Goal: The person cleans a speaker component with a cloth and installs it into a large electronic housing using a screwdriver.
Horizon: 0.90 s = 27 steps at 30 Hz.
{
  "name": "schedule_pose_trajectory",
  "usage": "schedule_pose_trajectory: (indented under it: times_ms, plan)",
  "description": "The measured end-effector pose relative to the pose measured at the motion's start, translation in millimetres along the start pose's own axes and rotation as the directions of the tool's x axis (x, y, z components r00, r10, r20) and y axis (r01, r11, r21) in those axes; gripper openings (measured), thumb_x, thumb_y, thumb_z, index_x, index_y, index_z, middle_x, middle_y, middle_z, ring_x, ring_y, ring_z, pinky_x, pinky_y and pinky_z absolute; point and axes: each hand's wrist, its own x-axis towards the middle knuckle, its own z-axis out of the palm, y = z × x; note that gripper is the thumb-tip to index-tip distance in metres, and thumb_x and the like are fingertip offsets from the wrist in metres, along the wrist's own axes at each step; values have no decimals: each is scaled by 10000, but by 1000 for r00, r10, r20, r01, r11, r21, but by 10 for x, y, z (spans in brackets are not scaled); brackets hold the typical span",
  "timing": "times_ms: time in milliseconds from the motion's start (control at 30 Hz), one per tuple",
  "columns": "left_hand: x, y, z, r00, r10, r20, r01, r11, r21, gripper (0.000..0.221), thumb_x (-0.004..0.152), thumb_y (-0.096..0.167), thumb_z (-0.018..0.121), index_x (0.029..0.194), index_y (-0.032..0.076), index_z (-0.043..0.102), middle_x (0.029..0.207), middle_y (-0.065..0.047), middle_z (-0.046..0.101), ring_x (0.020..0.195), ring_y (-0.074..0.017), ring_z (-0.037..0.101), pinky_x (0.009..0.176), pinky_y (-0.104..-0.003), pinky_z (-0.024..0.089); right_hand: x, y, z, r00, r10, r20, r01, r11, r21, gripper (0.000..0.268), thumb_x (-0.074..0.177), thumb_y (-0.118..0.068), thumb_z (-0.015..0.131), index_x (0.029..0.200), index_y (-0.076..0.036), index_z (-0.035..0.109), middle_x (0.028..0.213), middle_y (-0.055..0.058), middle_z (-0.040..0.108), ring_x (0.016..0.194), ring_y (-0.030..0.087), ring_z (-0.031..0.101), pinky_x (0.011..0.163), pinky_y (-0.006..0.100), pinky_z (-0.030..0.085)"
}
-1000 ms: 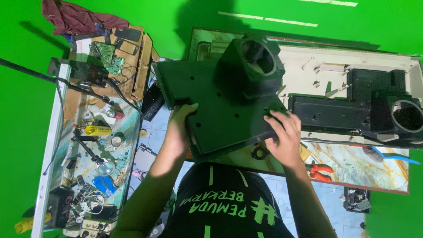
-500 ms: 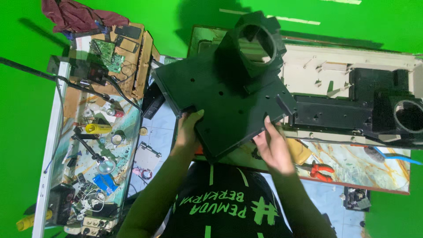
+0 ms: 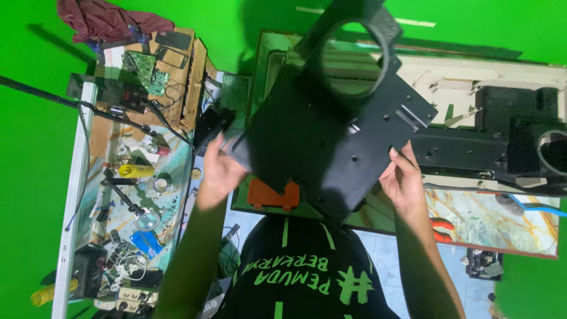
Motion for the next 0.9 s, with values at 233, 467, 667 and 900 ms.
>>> schedule_pose_trajectory:
  times_ms: [233, 467, 667, 900]
  plan:
    - [59, 125, -248, 957, -281, 72, 277, 959, 63, 517, 1070, 386, 573, 1318, -68, 593, 1135, -195, 724, 975, -290, 723, 846, -387, 595, 154, 9, -301, 999, -8, 49, 2, 992, 130, 617, 1036, 16, 510, 1633, -32, 363, 1521, 138, 565, 1376, 251, 590, 1178, 395, 472]
    - [358, -96, 159, 885, -141, -443, 443, 543, 713, 457, 878, 106, 684, 1313, 28, 570, 1029, -129, 755, 847, -241, 747, 740, -337, 635, 200, -194, -64, 989, 74, 124, -63, 994, -89, 704, 997, -37, 525, 1658, -114, 296, 1538, 76, 546, 1335, 189, 594, 1099, 366, 476]
    - [362, -465, 648, 976, 36, -213, 106, 779, 618, 539, 877, 51, 742, 1379, -11, 554, 1187, -173, 691, 1036, -262, 720, 917, -389, 609, 401, -143, 112, 960, -109, -258, -112, 696, -710, 598, 1061, -298, 584, 1606, -102, 435, 1499, 131, 571, 1338, 259, 545, 1101, 392, 430]
    - [518, -782, 857, 905, 180, -385, -25, 927, 374, 550, 875, 101, 722, 1384, 33, 524, 1187, -188, 660, 1031, -343, 691, 868, -501, 620, 229, 340, -163, 669, -736, 102, 52, -91, -995, 925, 1092, -493, 649, 1585, 116, 158, 1645, 418, 284, 1538, 518, 273, 1254, 561, 216]
